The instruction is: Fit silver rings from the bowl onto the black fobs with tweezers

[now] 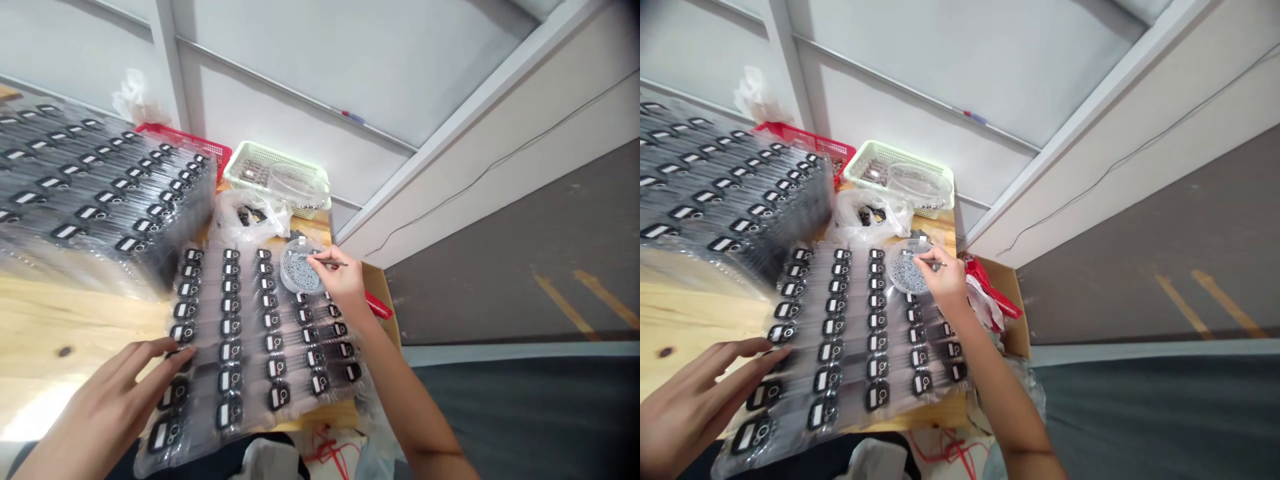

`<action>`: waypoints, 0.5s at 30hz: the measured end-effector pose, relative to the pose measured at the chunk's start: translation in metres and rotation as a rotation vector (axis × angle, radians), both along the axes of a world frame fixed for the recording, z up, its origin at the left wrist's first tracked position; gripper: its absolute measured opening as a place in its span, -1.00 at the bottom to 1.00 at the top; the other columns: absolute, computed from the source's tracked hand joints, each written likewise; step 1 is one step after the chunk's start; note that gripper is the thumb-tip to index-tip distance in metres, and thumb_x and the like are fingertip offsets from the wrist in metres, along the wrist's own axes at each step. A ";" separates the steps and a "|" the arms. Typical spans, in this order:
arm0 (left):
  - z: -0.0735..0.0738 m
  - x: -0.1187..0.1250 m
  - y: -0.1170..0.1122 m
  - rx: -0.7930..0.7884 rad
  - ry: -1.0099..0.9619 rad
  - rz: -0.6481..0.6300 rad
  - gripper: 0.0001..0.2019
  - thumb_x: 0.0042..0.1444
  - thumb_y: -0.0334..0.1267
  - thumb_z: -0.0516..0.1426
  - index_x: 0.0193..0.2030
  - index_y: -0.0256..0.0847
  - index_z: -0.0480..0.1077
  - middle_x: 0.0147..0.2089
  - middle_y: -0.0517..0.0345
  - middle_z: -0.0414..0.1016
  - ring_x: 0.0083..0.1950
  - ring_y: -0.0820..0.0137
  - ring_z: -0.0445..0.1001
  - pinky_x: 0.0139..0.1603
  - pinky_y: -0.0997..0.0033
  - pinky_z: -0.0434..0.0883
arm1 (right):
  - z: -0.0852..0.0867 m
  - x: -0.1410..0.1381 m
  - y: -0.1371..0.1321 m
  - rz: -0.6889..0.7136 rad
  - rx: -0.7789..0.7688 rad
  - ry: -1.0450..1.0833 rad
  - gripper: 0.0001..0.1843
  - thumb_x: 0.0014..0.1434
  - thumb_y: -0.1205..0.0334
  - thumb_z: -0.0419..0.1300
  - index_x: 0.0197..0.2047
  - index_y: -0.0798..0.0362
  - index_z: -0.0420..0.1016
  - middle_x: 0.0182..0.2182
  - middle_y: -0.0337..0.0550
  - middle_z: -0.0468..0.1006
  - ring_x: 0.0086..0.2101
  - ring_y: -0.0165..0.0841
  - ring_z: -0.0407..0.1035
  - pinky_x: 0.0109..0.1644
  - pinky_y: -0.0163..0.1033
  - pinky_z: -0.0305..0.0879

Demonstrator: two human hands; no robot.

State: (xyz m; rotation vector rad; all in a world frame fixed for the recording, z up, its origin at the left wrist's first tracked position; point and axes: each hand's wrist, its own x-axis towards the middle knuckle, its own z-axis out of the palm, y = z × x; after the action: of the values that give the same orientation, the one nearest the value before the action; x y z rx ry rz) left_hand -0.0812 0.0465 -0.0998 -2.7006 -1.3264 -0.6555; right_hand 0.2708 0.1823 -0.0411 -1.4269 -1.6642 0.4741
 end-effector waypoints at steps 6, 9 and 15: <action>0.001 -0.003 -0.007 -0.032 0.010 0.011 -0.54 0.19 -0.41 -0.06 0.21 -0.02 0.32 -0.01 0.10 0.45 -0.09 0.31 0.49 -0.17 0.35 0.42 | 0.000 -0.002 0.003 0.009 -0.045 -0.003 -0.85 0.09 0.16 0.28 -0.43 0.04 0.51 -0.49 -0.21 0.57 -0.42 -0.32 0.45 -0.31 -0.25 0.28; 0.004 -0.002 -0.009 -0.047 0.005 0.024 -0.54 0.19 -0.40 -0.06 0.20 -0.02 0.32 -0.02 0.09 0.46 -0.10 0.29 0.50 -0.19 0.33 0.44 | -0.001 -0.002 0.002 0.013 -0.060 0.001 -0.85 0.08 0.15 0.29 -0.43 0.04 0.51 -0.48 -0.20 0.57 -0.40 -0.32 0.46 -0.32 -0.25 0.27; 0.010 0.001 -0.008 -0.053 -0.020 0.027 -0.59 0.21 -0.36 -0.05 0.15 -0.02 0.35 -0.05 0.08 0.47 -0.14 0.25 0.51 -0.24 0.31 0.45 | 0.002 -0.003 0.003 -0.011 -0.047 0.038 -0.86 0.07 0.18 0.28 -0.45 0.05 0.50 -0.54 -0.24 0.51 -0.46 -0.36 0.39 -0.34 -0.25 0.25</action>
State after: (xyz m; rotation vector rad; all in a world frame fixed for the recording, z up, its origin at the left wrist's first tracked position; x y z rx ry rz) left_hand -0.0802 0.0388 -0.0903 -2.7191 -1.4020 -0.6551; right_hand 0.2677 0.1850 -0.0394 -1.4522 -1.6232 0.5344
